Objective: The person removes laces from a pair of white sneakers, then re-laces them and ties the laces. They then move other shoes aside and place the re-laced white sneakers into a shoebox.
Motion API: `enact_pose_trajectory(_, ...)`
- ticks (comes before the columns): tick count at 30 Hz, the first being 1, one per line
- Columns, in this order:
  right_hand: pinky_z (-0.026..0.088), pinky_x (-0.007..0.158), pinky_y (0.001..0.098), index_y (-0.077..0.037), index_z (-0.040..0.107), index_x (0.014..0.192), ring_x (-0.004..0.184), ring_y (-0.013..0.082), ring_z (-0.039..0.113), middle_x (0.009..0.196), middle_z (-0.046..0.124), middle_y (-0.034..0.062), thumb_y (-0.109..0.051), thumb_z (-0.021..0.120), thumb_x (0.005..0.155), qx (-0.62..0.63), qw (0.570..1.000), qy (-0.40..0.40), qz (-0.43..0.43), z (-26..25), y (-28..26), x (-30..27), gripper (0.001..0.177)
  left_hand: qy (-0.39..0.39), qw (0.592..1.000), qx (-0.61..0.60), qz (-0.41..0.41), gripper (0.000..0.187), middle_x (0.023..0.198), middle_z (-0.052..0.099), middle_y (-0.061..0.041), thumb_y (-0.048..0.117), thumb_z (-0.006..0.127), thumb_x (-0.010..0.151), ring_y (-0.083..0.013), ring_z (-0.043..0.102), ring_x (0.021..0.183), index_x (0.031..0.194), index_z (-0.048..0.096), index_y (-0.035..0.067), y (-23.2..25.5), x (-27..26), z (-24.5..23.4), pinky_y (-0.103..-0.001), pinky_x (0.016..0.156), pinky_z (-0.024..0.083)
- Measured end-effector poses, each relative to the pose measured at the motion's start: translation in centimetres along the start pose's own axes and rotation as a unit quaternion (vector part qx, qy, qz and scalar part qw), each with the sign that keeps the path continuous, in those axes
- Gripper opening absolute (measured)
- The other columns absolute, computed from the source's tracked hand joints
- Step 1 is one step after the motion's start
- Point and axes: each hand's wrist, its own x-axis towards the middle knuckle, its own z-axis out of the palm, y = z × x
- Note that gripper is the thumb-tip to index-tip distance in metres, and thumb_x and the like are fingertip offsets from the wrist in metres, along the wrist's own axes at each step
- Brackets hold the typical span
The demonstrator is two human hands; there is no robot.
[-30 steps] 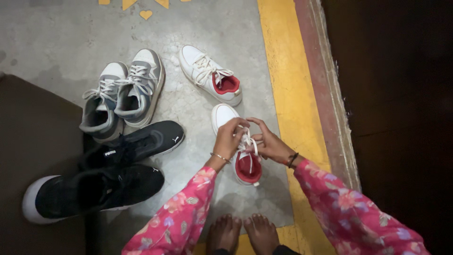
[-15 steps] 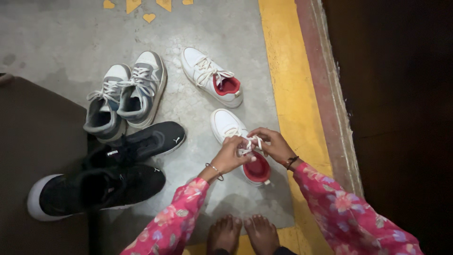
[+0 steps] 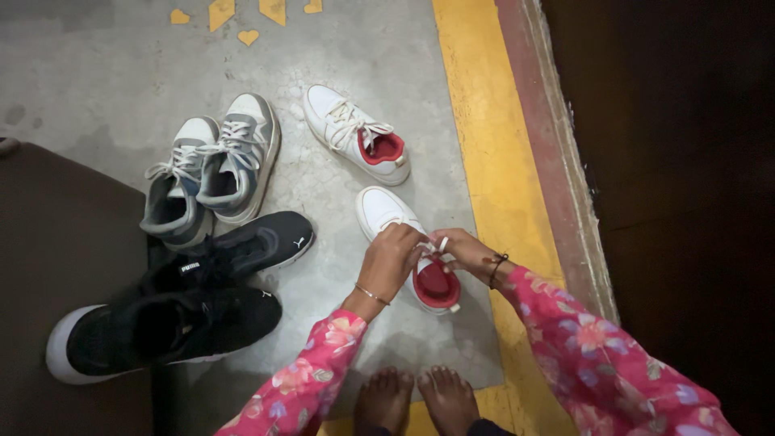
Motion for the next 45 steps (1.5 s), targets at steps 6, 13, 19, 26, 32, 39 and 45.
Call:
enact_pose_trajectory(6, 0.051, 0.059, 0.0274, -0.014, 0.072, 0.108, 0.080, 0.0098, 0.061, 0.094, 0.069, -0.0014, -0.037, 0.046, 0.101, -0.021, 0.999, 0.049, 0.001, -1.7, 0.4, 0.9, 0.036, -0.005, 0.998, 0.059, 0.000, 0.018, 0.097, 0.064, -0.011, 0.003, 0.071, 0.078, -0.0325, 0.060, 0.096, 0.094, 0.065, 0.007, -0.3, -0.9, -1.7, -0.043, 0.082, 0.051)
enact_pose_trajectory(13, 0.050, 0.052, 0.0302, -0.017, 0.073, 0.116, 0.071, 0.0115, 0.061, 0.096, 0.070, -0.0017, -0.034, 0.051, 0.097, -0.139, 0.987, 0.082, -0.013, -4.8, 6.1, 3.6, 0.034, -0.049, 0.995, 0.060, -0.063, 0.017, 0.093, 0.065, -0.012, 0.002, 0.070, 0.079, -0.0352, 0.059, 0.094, 0.094, 0.062, 0.005, -1.6, -5.6, -3.3, -0.045, 0.080, 0.050)
enact_pose_trajectory(19, 0.054, 0.060, 0.0272, -0.018, 0.064, 0.126, 0.084, 0.0086, 0.070, 0.110, 0.071, -0.0008, -0.031, 0.076, 0.083, -0.176, 0.981, 0.035, -0.075, -7.1, 3.7, 1.3, 0.046, -0.021, 0.991, 0.001, -0.129, 0.012, 0.091, 0.067, -0.013, 0.006, 0.073, 0.082, -0.0335, 0.062, 0.091, 0.093, 0.069, 0.005, -3.4, -5.5, -3.4, -0.043, 0.076, 0.052)
enact_pose_trajectory(26, 0.059, 0.077, 0.0364, -0.017, 0.055, 0.138, 0.089, 0.0271, 0.070, 0.118, 0.064, 0.0074, -0.030, 0.084, 0.076, -0.363, 0.913, 0.045, -0.180, -2.9, 1.1, -2.5, 0.070, 0.021, 0.977, -0.077, -0.197, 0.014, 0.097, 0.074, -0.011, 0.009, 0.069, 0.088, -0.0238, 0.072, 0.080, 0.100, 0.076, 0.006, -5.4, -3.2, -4.2, -0.034, 0.068, 0.057)
enact_pose_trajectory(32, 0.054, 0.083, 0.0512, -0.018, 0.045, 0.151, 0.100, 0.0406, 0.067, 0.111, 0.069, 0.0157, -0.020, 0.069, 0.080, -0.507, 0.831, 0.129, -0.191, 2.1, 1.7, -2.4, 0.074, 0.029, 0.971, -0.092, -0.217, 0.015, 0.096, 0.076, -0.011, 0.010, 0.067, 0.091, -0.0233, 0.072, 0.079, 0.101, 0.077, 0.006, -4.6, -2.1, -3.4, -0.033, 0.066, 0.057)
enact_pose_trajectory(39, 0.058, 0.083, 0.0437, -0.024, 0.076, 0.116, 0.094, 0.0287, 0.075, 0.100, 0.079, 0.0067, -0.029, 0.074, 0.078, -0.495, 0.843, 0.198, -0.073, -4.9, -0.6, -7.4, 0.039, 0.023, 0.972, -0.084, -0.220, 0.016, 0.096, 0.076, -0.011, 0.009, 0.064, 0.091, -0.0224, 0.074, 0.078, 0.101, 0.077, 0.006, -6.4, -1.8, -5.1, -0.033, 0.067, 0.059)
enact_pose_trajectory(45, 0.056, 0.085, 0.0469, -0.017, 0.068, 0.130, 0.097, 0.0333, 0.073, 0.105, 0.076, 0.0126, -0.020, 0.069, 0.081, -0.393, 0.842, 0.314, -0.193, -9.8, -2.3, -6.1, 0.049, 0.044, 0.985, -0.030, -0.166, 0.014, 0.100, 0.074, -0.014, 0.011, 0.067, 0.091, -0.0303, 0.073, 0.078, 0.102, 0.076, 0.007, -10.1, 3.0, -1.8, -0.039, 0.072, 0.058)
